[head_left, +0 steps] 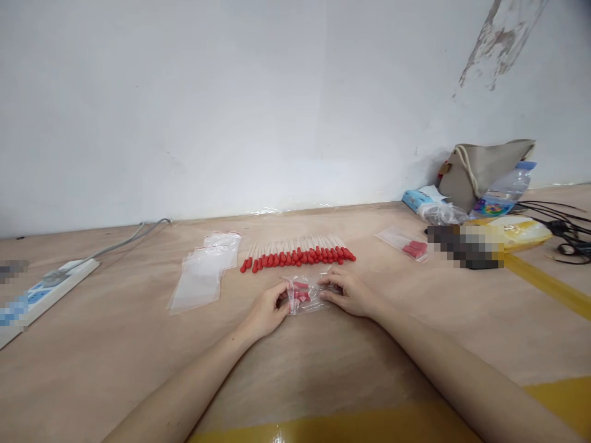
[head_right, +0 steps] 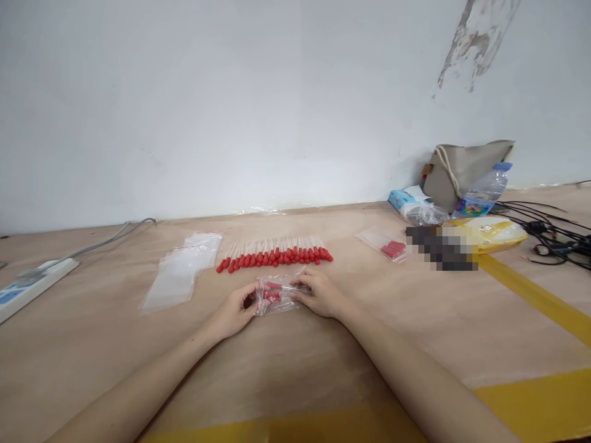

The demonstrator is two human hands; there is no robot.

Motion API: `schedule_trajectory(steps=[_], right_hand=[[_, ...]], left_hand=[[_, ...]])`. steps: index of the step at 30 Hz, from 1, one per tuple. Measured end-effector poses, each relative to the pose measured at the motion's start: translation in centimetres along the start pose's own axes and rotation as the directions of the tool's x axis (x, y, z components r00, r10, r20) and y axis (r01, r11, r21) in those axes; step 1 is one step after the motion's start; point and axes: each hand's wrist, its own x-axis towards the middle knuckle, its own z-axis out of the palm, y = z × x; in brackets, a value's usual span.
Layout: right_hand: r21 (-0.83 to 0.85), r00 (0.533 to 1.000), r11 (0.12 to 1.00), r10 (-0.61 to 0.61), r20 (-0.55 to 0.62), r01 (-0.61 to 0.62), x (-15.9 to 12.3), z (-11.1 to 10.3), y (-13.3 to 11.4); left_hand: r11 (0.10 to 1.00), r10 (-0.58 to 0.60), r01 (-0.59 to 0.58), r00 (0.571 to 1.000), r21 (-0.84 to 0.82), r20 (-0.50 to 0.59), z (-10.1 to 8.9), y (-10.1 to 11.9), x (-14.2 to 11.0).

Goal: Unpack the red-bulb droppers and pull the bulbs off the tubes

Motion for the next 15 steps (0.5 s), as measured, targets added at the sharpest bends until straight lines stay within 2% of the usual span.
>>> schedule_trajectory(steps=[5, 9, 12, 14, 15], right_hand=[[-0.005, 1.0, 1.0, -0.002, 0.004, 0.002, 0.0, 0.0, -0.1], [-0.004, 1.0, 1.0, -0.002, 0.028, 0.002, -0.1, -0.4, 0.0], [0.009, 0.999, 1.0, -0.003, 0.038, 0.003, -0.2, -0.6, 0.1], [0.015, 0.999, 1.0, -0.001, 0.039, 0.001, -0.2, -0.7, 0.1], [0.015, 0.999, 1.0, -0.001, 0.039, 0.0, -0.2, -0.7, 0.0]], left_hand=[[0.999, 0.046, -0.047, 0.999, 0.027, 0.006, 0.2, 0.0, 0.0], [0.998, -0.01, 0.009, 1.0, -0.06, -0.014, -0.9, -0.8, 0.2], [0.986, -0.077, 0.082, 0.996, -0.144, 0.039, -4.1, -1.5, 0.4], [0.969, -0.15, 0.165, 0.984, -0.183, 0.091, -7.4, -1.9, 0.4], [0.964, -0.181, 0.191, 0.981, -0.187, 0.067, -9.1, -2.1, 0.3]])
